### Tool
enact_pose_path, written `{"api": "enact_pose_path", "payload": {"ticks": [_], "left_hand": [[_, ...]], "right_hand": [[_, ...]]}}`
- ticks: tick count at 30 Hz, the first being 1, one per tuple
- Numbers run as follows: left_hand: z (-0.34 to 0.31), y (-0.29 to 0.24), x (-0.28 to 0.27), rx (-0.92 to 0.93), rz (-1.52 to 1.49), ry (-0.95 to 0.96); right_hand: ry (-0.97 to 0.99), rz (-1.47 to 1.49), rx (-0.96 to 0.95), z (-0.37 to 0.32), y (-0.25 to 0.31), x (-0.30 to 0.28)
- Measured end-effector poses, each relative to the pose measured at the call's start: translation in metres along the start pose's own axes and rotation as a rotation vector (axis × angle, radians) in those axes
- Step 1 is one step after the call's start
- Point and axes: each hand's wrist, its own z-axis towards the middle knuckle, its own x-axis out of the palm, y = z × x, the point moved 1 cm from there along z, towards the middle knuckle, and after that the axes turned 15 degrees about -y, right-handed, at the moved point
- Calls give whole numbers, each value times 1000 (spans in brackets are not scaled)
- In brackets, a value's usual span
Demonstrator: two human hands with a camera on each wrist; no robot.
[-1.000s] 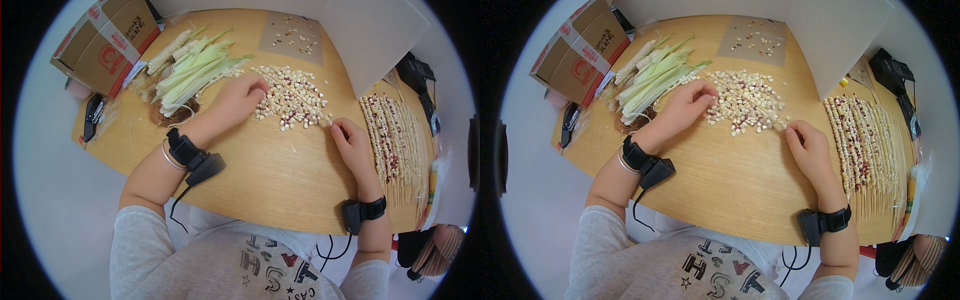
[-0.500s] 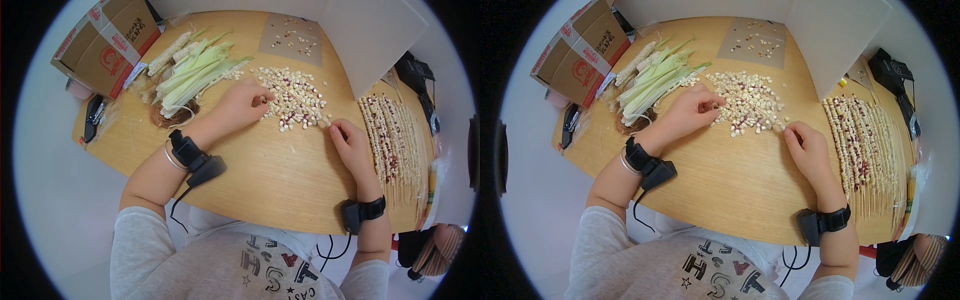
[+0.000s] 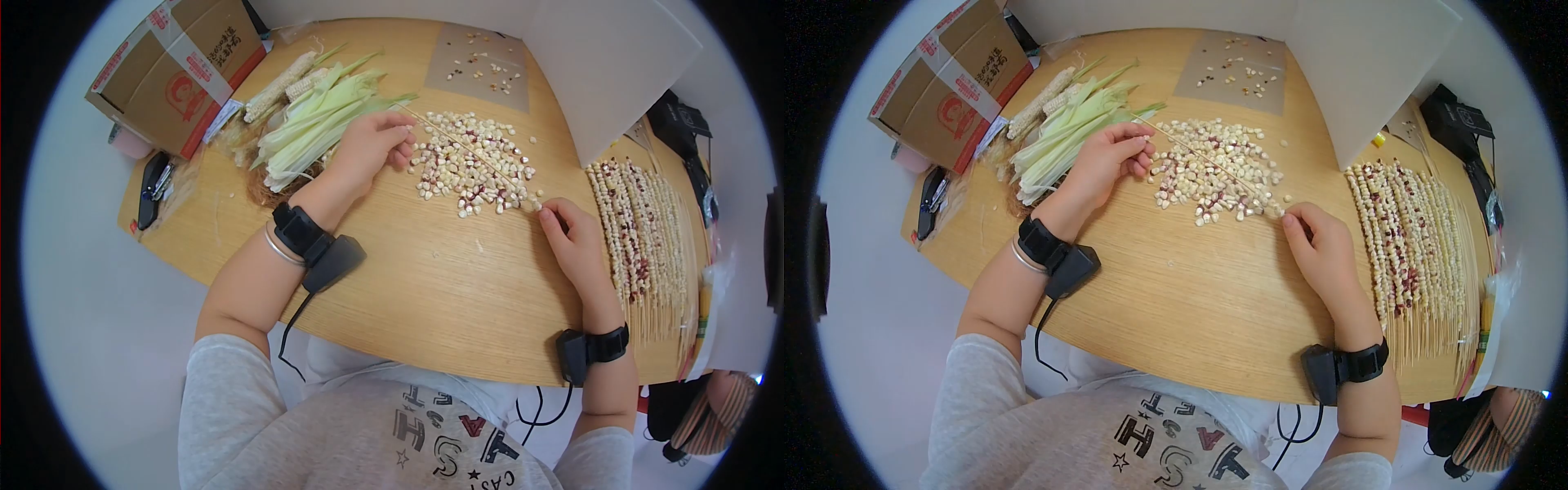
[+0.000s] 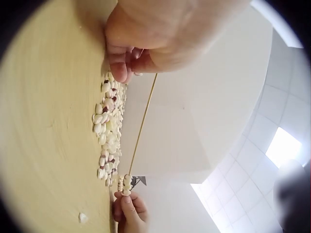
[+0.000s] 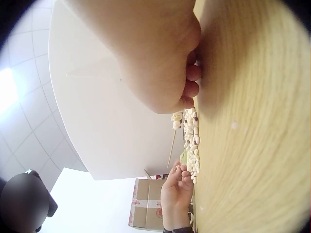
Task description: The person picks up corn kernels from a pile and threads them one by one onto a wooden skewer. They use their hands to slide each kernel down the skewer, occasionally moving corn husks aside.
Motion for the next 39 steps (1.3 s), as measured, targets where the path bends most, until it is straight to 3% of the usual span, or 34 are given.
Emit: {"api": "enact_pose_path", "payload": {"ticks": [7, 10, 12, 13, 15, 19, 21, 33, 39], "left_hand": [[-7, -6, 5, 73, 101, -5], [-6, -4, 6, 129, 32, -120], [5, 4, -2, 344, 236, -148], [7, 4, -4, 345, 236, -148], [9, 4, -8, 526, 539, -204], [10, 6, -10, 481, 522, -237], [12, 8, -10, 555, 718, -142], [-26, -24, 5, 573, 1092, 133], [-18, -15, 1, 550, 967, 155]], "right_hand": [[0, 5, 4, -1, 0, -1], [-5, 3, -13, -1, 1, -1], [2, 0, -1, -1, 2, -2], [10, -3, 11, 0, 3, -2], [13, -2, 15, 0, 2, -2], [-10, 9, -9, 0, -1, -1], [-17, 11, -3, -1, -3, -1], [-19, -7, 20, 1, -1, -2], [-18, -10, 9, 1, 1, -2]]}}
